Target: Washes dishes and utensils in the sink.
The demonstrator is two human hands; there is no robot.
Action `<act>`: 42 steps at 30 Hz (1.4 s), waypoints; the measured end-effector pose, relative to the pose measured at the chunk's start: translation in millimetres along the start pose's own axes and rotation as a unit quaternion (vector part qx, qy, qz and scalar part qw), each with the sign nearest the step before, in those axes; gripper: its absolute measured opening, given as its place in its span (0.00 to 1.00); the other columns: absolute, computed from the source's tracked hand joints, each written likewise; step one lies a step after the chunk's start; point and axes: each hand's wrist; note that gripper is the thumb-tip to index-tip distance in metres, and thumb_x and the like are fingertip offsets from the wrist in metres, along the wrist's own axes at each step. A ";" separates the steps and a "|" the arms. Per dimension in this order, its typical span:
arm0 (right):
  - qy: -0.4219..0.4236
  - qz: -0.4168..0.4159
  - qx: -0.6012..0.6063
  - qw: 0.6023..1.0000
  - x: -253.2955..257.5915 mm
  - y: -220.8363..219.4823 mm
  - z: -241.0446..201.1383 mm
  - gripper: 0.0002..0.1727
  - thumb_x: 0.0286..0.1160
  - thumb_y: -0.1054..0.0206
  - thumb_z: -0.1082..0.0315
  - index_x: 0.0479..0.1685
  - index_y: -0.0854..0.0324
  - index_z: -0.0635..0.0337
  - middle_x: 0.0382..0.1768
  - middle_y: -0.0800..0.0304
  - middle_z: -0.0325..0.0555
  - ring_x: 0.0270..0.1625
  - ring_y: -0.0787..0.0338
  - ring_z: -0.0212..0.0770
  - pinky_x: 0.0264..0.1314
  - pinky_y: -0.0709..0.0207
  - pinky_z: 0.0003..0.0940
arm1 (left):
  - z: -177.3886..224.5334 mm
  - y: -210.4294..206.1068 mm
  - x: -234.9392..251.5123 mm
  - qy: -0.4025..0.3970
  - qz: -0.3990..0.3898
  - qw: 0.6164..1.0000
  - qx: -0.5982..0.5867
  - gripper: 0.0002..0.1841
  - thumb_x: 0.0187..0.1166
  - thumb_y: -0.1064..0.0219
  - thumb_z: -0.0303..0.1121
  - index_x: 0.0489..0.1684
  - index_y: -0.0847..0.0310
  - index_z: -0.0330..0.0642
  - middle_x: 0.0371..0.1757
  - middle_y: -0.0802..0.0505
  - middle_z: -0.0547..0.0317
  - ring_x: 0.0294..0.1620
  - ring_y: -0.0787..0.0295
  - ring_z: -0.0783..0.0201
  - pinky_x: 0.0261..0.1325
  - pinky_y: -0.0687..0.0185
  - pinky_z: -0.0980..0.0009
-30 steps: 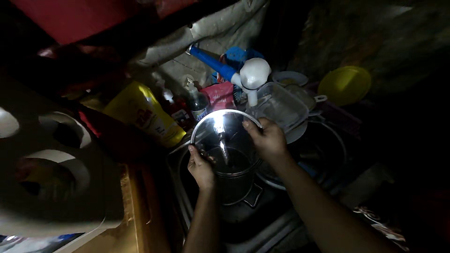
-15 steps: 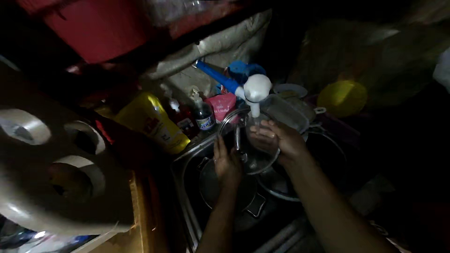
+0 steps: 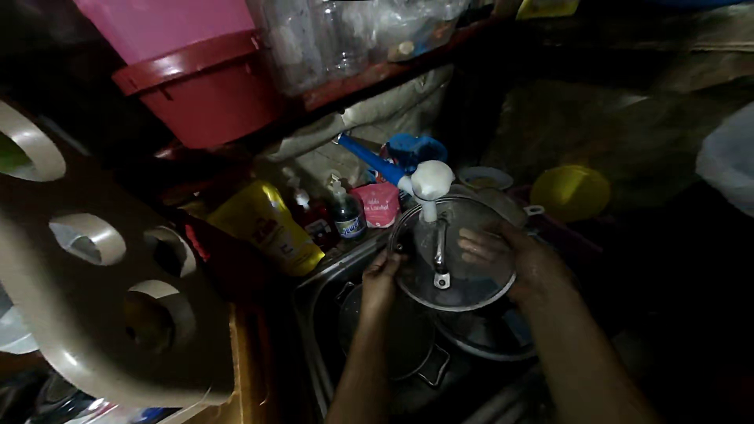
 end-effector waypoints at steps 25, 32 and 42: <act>0.241 -0.045 -0.671 0.700 -25.8 -40.7 70.4 0.27 0.85 0.40 0.64 0.82 0.27 0.60 0.86 0.33 0.60 0.86 0.32 0.64 0.84 0.38 0.67 | 30.1 -0.5 -30.1 0.125 0.183 0.956 -0.192 0.26 0.94 0.54 0.51 0.71 0.28 0.36 0.51 0.07 0.41 0.42 0.04 0.50 0.44 0.08 0.58; 0.389 -0.098 -0.611 0.682 -84.7 -42.1 124.9 0.24 0.80 0.39 0.69 0.76 0.19 0.60 0.77 0.20 0.62 0.82 0.24 0.65 0.84 0.38 0.71 | 16.8 0.8 -39.4 0.107 0.290 0.907 -0.285 0.26 0.96 0.59 0.50 0.78 0.35 0.39 0.60 0.11 0.44 0.45 0.08 0.57 0.45 0.12 0.64; 0.272 -0.195 -0.683 0.649 -49.8 -55.1 85.3 0.25 0.92 0.51 0.51 0.78 0.19 0.48 0.94 0.48 0.55 0.96 0.56 0.60 0.92 0.67 0.73 | 16.6 -2.0 -44.1 0.084 0.253 0.928 -0.259 0.27 0.96 0.62 0.50 0.79 0.36 0.38 0.65 0.13 0.44 0.53 0.10 0.57 0.54 0.15 0.62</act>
Point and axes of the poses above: each hand's wrist, its own x-axis towards the middle knuckle, its own y-axis out of the back of the hand, z = x × y
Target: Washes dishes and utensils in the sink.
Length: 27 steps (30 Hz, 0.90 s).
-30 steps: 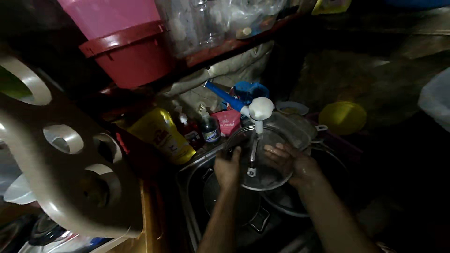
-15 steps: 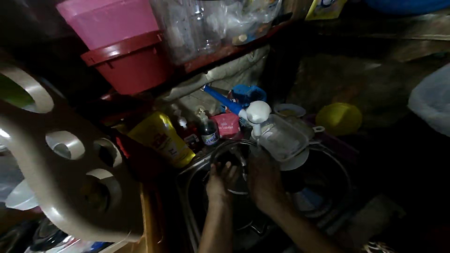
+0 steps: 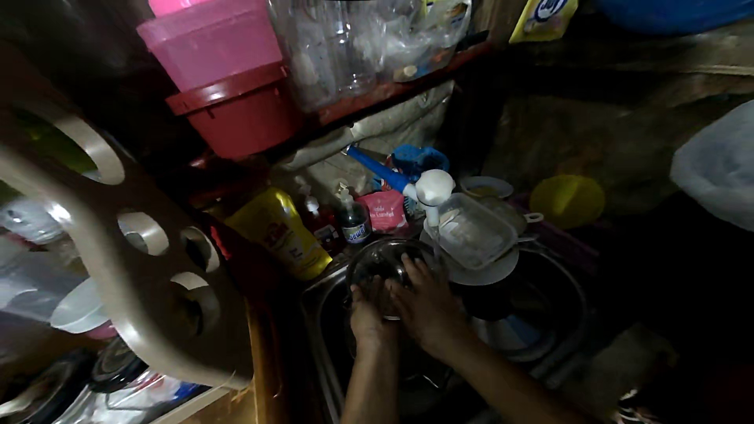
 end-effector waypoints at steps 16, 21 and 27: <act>-0.306 0.093 0.465 0.825 46.3 39.0 19.8 0.26 0.98 0.57 0.58 0.58 0.16 0.67 0.46 0.11 0.53 0.45 0.14 0.43 0.54 0.21 0.44 | -25.2 22.3 29.6 -0.098 0.142 0.984 0.050 0.42 0.89 0.68 0.68 0.33 0.23 0.36 0.19 0.20 0.55 0.15 0.23 0.62 0.21 0.21 0.63; -0.323 0.206 0.554 0.739 64.8 22.8 15.0 0.21 0.95 0.50 0.58 0.45 0.16 0.63 0.20 0.27 0.33 0.21 0.29 0.26 0.29 0.31 0.23 | -10.5 19.5 21.8 -0.096 0.067 0.993 0.000 0.39 0.89 0.73 0.67 0.55 0.24 0.43 0.34 0.15 0.53 0.31 0.16 0.59 0.34 0.18 0.57; -0.231 0.111 0.674 0.693 55.2 25.3 50.7 0.19 0.93 0.56 0.58 0.51 0.20 0.56 0.41 0.15 0.38 0.38 0.16 0.31 0.41 0.20 0.32 | 12.8 21.3 17.0 0.010 -0.080 0.994 -0.071 0.20 0.88 0.60 0.32 0.70 0.30 0.35 0.46 0.14 0.43 0.42 0.12 0.51 0.49 0.13 0.54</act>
Point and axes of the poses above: each hand's wrist, its own x-axis towards the middle knuckle, its own y-axis out of the back of the hand, z = x × y
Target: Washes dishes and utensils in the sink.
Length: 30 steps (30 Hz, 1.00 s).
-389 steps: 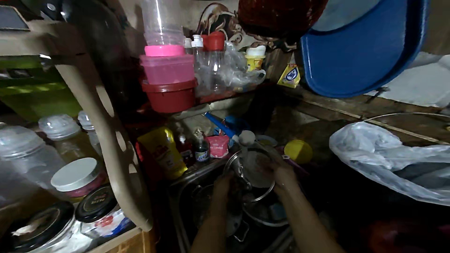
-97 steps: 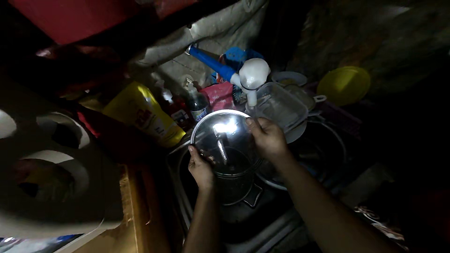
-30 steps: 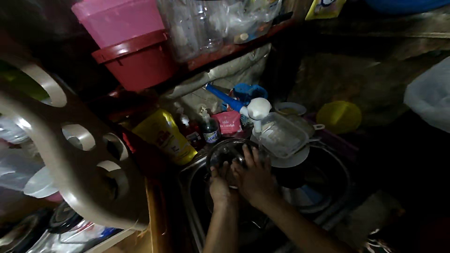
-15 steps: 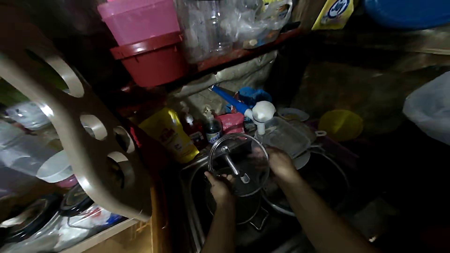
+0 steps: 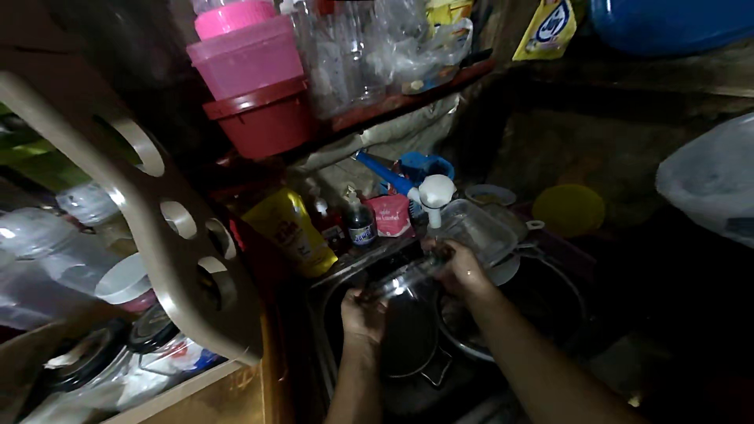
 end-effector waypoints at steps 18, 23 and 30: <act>-0.025 0.097 -0.001 0.995 -23.2 22.7 20.6 0.21 0.92 0.45 0.58 0.69 0.23 0.67 0.50 0.09 0.53 0.50 0.08 0.42 0.54 0.13 0.41 | -75.2 -68.0 10.7 -0.223 -0.186 0.523 0.802 0.33 0.92 0.57 0.55 0.94 0.44 0.52 0.97 0.51 0.45 0.97 0.64 0.43 0.92 0.71 0.34; -0.036 0.117 0.104 0.987 -27.9 19.9 32.9 0.22 0.94 0.49 0.54 0.67 0.24 0.64 0.45 0.09 0.50 0.43 0.08 0.40 0.45 0.12 0.38 | -46.9 -40.4 -7.6 -0.267 -0.220 0.458 0.819 0.30 0.89 0.49 0.56 0.90 0.36 0.65 0.95 0.42 0.57 0.97 0.59 0.47 0.92 0.71 0.36; -0.063 0.094 0.176 0.978 -22.6 13.7 40.0 0.25 0.95 0.55 0.49 0.68 0.25 0.60 0.48 0.08 0.49 0.45 0.07 0.40 0.47 0.12 0.35 | 8.5 -28.6 -10.7 -0.191 -0.001 0.817 0.544 0.40 0.76 0.24 0.38 0.90 0.41 0.48 0.74 0.17 0.47 0.67 0.14 0.54 0.66 0.15 0.54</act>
Point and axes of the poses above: each hand's wrist, its own x-axis towards the middle knuckle, its own y-axis out of the back of the hand, z = x × y
